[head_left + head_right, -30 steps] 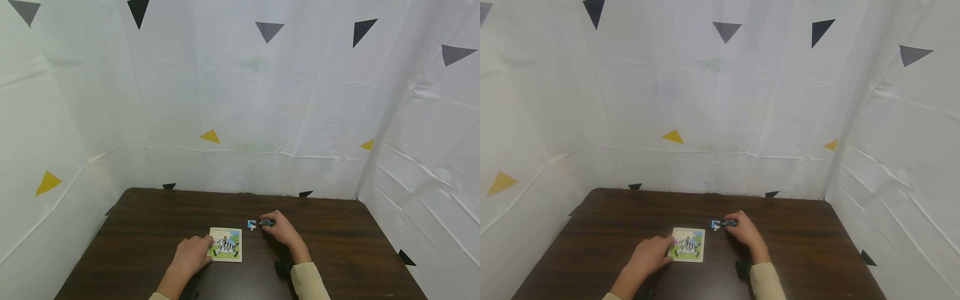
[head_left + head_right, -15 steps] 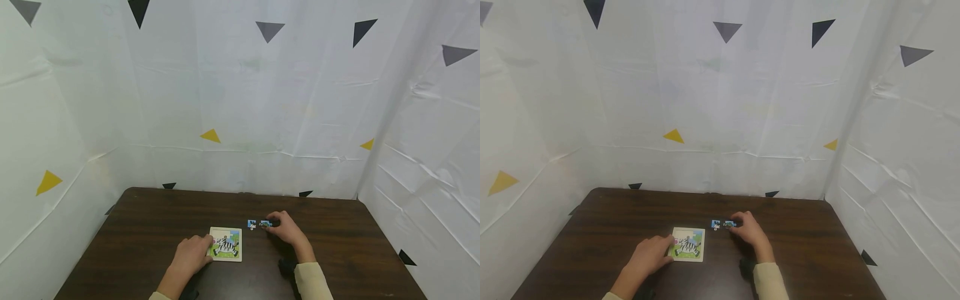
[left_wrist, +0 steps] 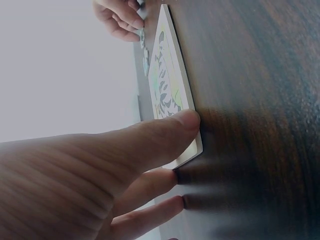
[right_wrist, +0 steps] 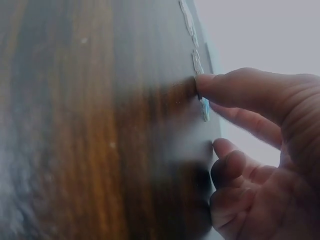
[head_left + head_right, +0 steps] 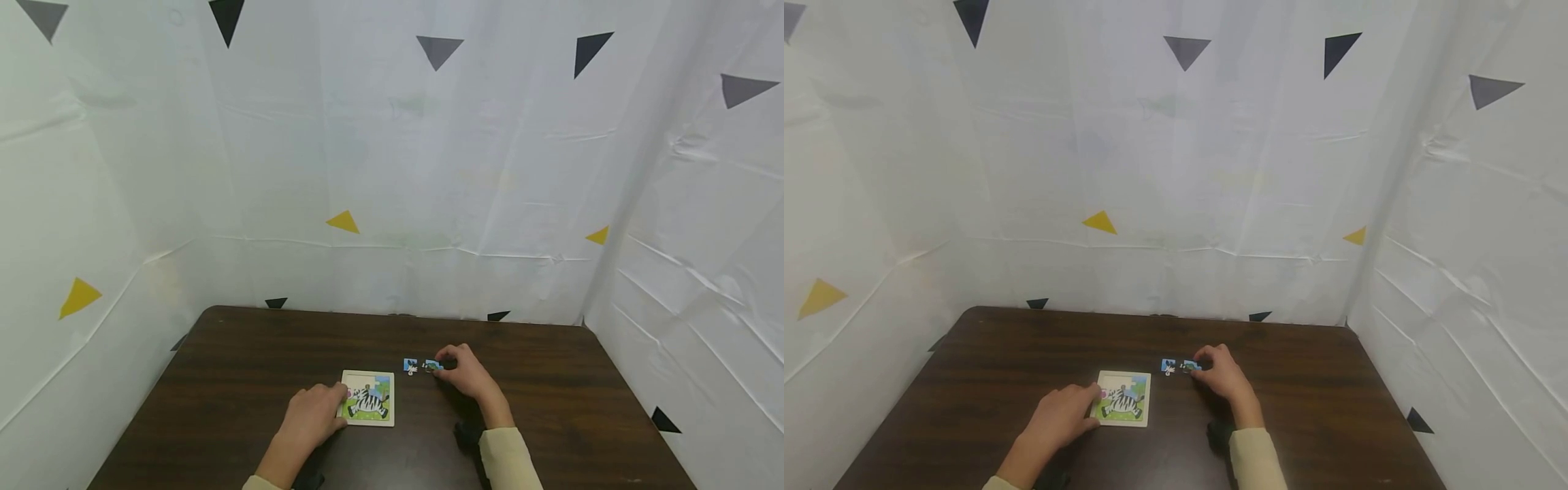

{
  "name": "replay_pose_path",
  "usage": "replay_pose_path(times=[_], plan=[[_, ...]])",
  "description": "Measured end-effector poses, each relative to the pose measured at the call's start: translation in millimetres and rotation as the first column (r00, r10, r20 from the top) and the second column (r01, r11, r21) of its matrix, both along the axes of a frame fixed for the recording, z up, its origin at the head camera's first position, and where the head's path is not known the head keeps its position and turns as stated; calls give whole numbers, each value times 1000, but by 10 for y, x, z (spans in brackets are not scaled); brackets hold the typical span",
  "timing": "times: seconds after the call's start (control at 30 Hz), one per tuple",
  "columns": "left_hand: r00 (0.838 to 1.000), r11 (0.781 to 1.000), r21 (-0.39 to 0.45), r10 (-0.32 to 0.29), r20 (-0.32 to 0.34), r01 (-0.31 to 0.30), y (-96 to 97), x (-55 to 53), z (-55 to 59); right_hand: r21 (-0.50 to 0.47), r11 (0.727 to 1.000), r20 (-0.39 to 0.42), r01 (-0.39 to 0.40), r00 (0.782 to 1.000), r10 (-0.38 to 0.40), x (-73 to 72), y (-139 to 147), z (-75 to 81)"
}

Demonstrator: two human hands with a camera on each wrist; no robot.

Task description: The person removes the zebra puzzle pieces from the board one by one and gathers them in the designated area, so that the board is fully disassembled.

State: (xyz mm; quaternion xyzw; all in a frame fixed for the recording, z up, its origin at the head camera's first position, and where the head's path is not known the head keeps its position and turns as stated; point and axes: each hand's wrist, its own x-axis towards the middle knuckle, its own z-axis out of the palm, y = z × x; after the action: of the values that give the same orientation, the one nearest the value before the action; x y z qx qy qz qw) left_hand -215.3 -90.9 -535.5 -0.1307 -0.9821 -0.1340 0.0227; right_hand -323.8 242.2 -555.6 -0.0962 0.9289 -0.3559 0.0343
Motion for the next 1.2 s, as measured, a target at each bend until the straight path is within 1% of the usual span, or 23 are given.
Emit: replay_pose_path(times=[0.1,0.23,0.33,0.43,0.53,0.6,0.7,0.77,0.83,0.9,0.97,1.07,1.2], plan=[[1000,1000,-5,4,5,-4,2,-5,0,-4,1000,-21,-28,999,28,-7,-5,6],[1000,1000,-14,13,17,-13,3,-12,4,-15,998,-27,-53,998,53,3,-3,18],[1000,1000,-13,14,21,-14,9,-24,10,-33,999,-10,-40,999,40,24,13,23],[1000,1000,-7,11,20,-11,15,-31,12,-52,999,11,-6,1000,7,47,28,28],[1000,1000,-3,9,23,-8,23,-32,11,-65,998,11,14,1000,-14,62,1,50],[1000,1000,-4,8,23,-7,27,-29,8,-68,998,6,13,1000,-13,66,-54,65],[1000,1000,-4,6,20,-6,31,-27,7,-45,999,-23,-30,999,29,82,-195,87],[1000,1000,-4,6,16,-6,35,-30,4,-28,995,-28,-96,995,96,107,-304,110],[1000,1000,-3,5,13,-5,40,-32,2,-12,985,-11,-175,985,175,148,-419,142],[1000,1000,-1,4,14,-4,46,-35,5,-7,969,29,-246,969,246,189,-536,158],[1000,1000,0,5,21,-5,52,-40,10,-12,955,67,-297,953,297,229,-656,173],[1000,1000,4,3,28,-4,55,-44,14,2,942,92,-336,938,334,262,-801,153],[999,1000,3,2,34,-2,53,-61,-8,26,936,100,-352,932,348,275,-901,100]])
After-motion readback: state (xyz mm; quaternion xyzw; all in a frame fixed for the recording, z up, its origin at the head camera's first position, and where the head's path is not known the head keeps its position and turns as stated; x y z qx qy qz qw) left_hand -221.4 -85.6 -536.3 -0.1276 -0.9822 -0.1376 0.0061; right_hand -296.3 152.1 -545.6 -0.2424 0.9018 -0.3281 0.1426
